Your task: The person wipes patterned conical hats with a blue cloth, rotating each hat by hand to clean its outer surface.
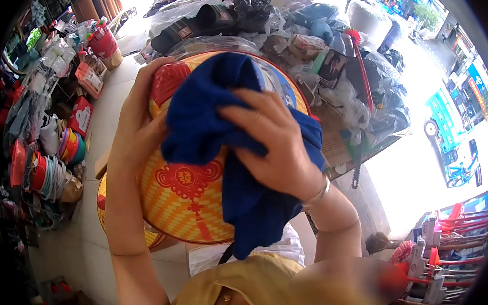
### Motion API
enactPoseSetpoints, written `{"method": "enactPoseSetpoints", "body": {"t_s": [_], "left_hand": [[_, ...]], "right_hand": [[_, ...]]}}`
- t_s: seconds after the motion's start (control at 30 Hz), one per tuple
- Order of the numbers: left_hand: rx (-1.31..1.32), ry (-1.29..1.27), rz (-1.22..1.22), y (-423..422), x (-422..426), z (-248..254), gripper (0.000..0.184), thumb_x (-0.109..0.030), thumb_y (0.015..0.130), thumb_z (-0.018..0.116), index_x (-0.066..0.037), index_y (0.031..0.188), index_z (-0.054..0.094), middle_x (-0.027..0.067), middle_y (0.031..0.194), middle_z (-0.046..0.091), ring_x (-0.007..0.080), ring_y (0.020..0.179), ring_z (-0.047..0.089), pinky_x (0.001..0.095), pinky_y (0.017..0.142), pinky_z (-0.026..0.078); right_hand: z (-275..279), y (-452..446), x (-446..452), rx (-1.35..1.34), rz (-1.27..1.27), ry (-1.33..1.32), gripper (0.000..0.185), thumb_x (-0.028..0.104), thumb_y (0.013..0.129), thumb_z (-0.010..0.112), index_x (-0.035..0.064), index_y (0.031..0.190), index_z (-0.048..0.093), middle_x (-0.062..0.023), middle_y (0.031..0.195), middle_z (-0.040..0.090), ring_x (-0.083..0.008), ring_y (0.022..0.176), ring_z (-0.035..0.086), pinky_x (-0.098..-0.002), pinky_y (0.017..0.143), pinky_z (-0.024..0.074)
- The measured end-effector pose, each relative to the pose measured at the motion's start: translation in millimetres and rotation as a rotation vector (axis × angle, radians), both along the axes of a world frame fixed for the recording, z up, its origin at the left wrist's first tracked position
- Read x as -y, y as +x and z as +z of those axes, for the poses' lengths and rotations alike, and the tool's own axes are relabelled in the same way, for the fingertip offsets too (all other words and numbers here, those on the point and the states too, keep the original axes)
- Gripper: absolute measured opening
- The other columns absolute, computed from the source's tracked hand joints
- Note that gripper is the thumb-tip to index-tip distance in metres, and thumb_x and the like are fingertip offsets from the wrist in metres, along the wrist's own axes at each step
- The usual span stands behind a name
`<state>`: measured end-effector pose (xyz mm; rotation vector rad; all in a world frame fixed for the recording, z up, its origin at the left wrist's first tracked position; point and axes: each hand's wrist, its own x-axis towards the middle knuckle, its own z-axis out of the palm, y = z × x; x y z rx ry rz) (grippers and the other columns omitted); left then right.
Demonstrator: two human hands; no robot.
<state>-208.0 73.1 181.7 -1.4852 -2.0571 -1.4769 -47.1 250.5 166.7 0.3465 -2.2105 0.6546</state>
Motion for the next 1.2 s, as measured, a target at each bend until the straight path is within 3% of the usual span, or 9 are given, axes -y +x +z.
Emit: {"method": "enactPoseSetpoints", "body": {"t_s": [0.17,0.23,0.33,0.53,0.6,0.73,0.93,1.0,1.2], "left_hand": [[0.007,-0.006,-0.016,-2,3,1,0.066,-0.047,0.075,0.071,-0.008,0.125,0.05,0.0166,0.114,0.059,0.0337,0.104,0.058,0.0389,0.092,0.044],[0.013,0.002,-0.028,-3,2,2,0.066,-0.048,0.075,0.071,-0.008,0.124,0.051,0.0156,0.113,0.06,0.0328,0.103,0.058,0.0383,0.092,0.044],[-0.012,-0.026,-0.035,-6,1,5,0.064,-0.044,0.074,0.072,-0.009,0.124,0.051,0.0147,0.113,0.06,0.0319,0.104,0.058,0.0374,0.092,0.044],[0.029,-0.023,-0.196,-12,1,4,0.066,-0.025,0.07,0.076,-0.007,0.128,0.05,0.0128,0.117,0.059,0.0242,0.11,0.057,0.0342,0.097,0.042],[0.309,0.084,-0.351,-7,5,4,0.07,-0.015,0.067,0.077,-0.003,0.129,0.048,0.0102,0.12,0.058,0.0177,0.112,0.055,0.031,0.098,0.041],[0.314,-0.035,-0.275,-11,15,2,0.071,-0.014,0.066,0.075,0.0,0.13,0.046,0.0098,0.121,0.057,0.0161,0.111,0.054,0.0298,0.098,0.041],[0.208,0.002,-0.271,-14,10,3,0.069,-0.024,0.065,0.074,-0.006,0.128,0.051,0.0112,0.119,0.058,0.0206,0.11,0.055,0.0324,0.097,0.042],[0.199,0.007,-0.253,-13,11,3,0.067,-0.026,0.066,0.074,-0.007,0.127,0.052,0.0111,0.119,0.059,0.0206,0.109,0.056,0.0324,0.097,0.042],[0.123,-0.034,-0.153,-14,10,3,0.068,-0.032,0.067,0.074,-0.006,0.126,0.053,0.0121,0.117,0.06,0.0223,0.108,0.058,0.0332,0.096,0.042]], "right_hand": [[-16,-32,-57,0.059,-0.177,-0.253,0.04,0.007,0.079,0.066,-0.0034,0.116,0.058,-0.0206,0.117,0.059,-0.0289,0.111,0.055,-0.0369,0.097,0.0414],[-23,-39,-81,0.307,-0.183,-0.594,0.039,0.012,0.082,0.065,-0.0048,0.117,0.057,-0.0197,0.117,0.06,-0.0264,0.114,0.055,-0.0344,0.098,0.0397],[-31,-37,-87,0.324,-0.272,-0.591,0.041,0.014,0.082,0.066,-0.0049,0.117,0.057,-0.0193,0.118,0.06,-0.0253,0.115,0.055,-0.0331,0.1,0.0384],[5,-3,8,-0.012,-0.04,0.076,0.05,0.004,0.067,0.073,0.0029,0.115,0.06,-0.0229,0.123,0.052,-0.042,0.111,0.051,-0.0449,0.097,0.0408],[19,-9,26,-0.016,0.003,0.184,0.048,0.004,0.069,0.072,0.0036,0.115,0.06,-0.0225,0.122,0.054,-0.0414,0.111,0.052,-0.0444,0.096,0.042],[24,-55,-1,-0.089,0.013,-0.08,0.039,0.011,0.076,0.067,0.0022,0.114,0.061,-0.0223,0.114,0.06,-0.0378,0.108,0.056,-0.0403,0.093,0.0439],[9,-108,-84,0.356,0.102,-0.305,0.035,0.017,0.082,0.062,-0.0027,0.11,0.062,-0.0184,0.104,0.066,-0.0265,0.097,0.063,-0.0321,0.089,0.045],[-9,-112,-106,0.419,-0.058,-0.376,0.036,0.017,0.082,0.062,-0.0032,0.111,0.061,-0.0165,0.102,0.067,-0.0228,0.097,0.063,-0.0318,0.088,0.0449],[-3,-48,-48,0.149,-0.104,-0.206,0.041,0.014,0.081,0.064,-0.0019,0.117,0.057,-0.0235,0.12,0.057,-0.0338,0.115,0.055,-0.0377,0.097,0.0407]]}}
